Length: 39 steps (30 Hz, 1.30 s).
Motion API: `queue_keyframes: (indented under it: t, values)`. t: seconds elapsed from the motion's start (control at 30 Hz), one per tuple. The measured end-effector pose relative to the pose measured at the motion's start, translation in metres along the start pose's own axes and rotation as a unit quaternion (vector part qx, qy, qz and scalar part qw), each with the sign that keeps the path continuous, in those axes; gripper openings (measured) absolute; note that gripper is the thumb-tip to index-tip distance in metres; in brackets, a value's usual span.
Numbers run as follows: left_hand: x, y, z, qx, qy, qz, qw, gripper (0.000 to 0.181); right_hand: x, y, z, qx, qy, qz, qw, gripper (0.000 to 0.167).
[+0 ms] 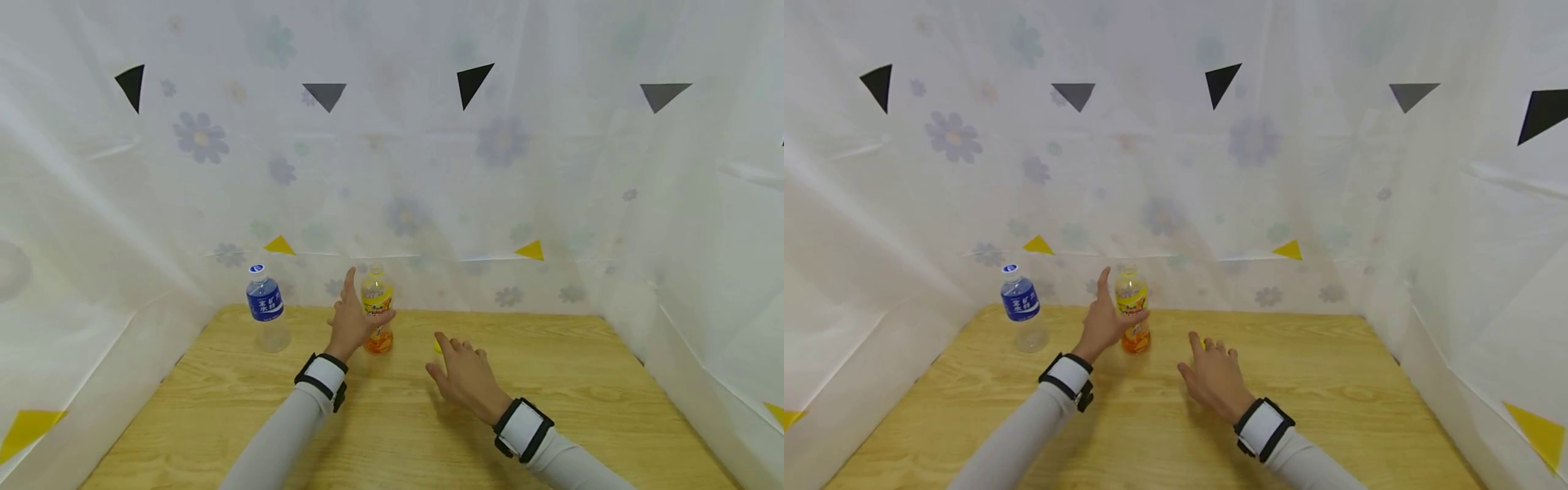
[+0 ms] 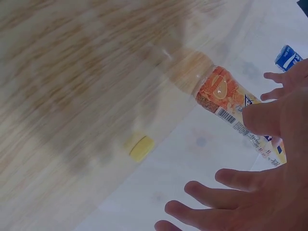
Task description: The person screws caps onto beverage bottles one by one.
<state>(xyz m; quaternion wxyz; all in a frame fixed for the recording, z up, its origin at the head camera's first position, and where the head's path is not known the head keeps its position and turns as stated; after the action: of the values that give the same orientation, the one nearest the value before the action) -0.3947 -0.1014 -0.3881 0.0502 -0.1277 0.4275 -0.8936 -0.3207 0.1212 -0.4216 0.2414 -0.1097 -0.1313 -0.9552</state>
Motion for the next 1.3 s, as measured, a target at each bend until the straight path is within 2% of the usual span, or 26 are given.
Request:
queue_keyframes:
  t: [0.23, 0.43, 0.63, 0.77, 0.93, 1.1, 1.3]
  values:
    - [0.004, -0.009, 0.001, -0.014, 0.0, 0.002, 0.9999, 0.114, 0.001, 0.0, 0.001, 0.005, 0.003, -0.004, 1.0, 0.067]
    - [0.006, -0.01, -0.002, -0.005, -0.008, 0.002, 1.0, 0.097, 0.001, -0.002, 0.0, 0.009, 0.008, -0.01, 0.9999, 0.069]
    - [0.005, -0.01, -0.003, -0.008, -0.018, 0.004, 0.9998, 0.091, 0.0, -0.003, -0.002, 0.018, 0.015, -0.017, 0.9996, 0.071]
    - [0.004, -0.013, 0.0, -0.023, -0.031, -0.005, 0.9993, 0.089, 0.0, -0.003, -0.004, 0.021, 0.019, -0.023, 0.9993, 0.072]
    - [0.002, -0.023, 0.007, -0.043, -0.044, -0.034, 0.9975, 0.084, -0.001, -0.003, -0.003, 0.017, 0.02, -0.027, 0.9993, 0.072]
    - [-0.008, -0.038, 0.012, -0.042, -0.033, -0.067, 0.9964, 0.079, -0.001, -0.002, -0.002, 0.013, 0.021, -0.025, 0.9994, 0.072]
    - [-0.033, -0.055, 0.014, -0.044, 0.002, -0.105, 0.9935, 0.078, -0.002, 0.0, 0.0, 0.004, 0.013, -0.014, 0.9998, 0.068]
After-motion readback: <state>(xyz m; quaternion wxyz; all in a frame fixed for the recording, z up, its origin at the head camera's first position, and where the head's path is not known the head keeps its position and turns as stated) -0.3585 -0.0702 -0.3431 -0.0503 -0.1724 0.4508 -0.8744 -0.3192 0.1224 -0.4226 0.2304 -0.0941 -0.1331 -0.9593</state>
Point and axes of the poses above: each hand's wrist, its own x-axis towards the middle knuckle, its own z-axis out of the back of the hand, y = z × x, the point moved 7 cm from there along x, towards the middle knuckle, and after that the axes turned 8 degrees about z, right-handed, at the moved point
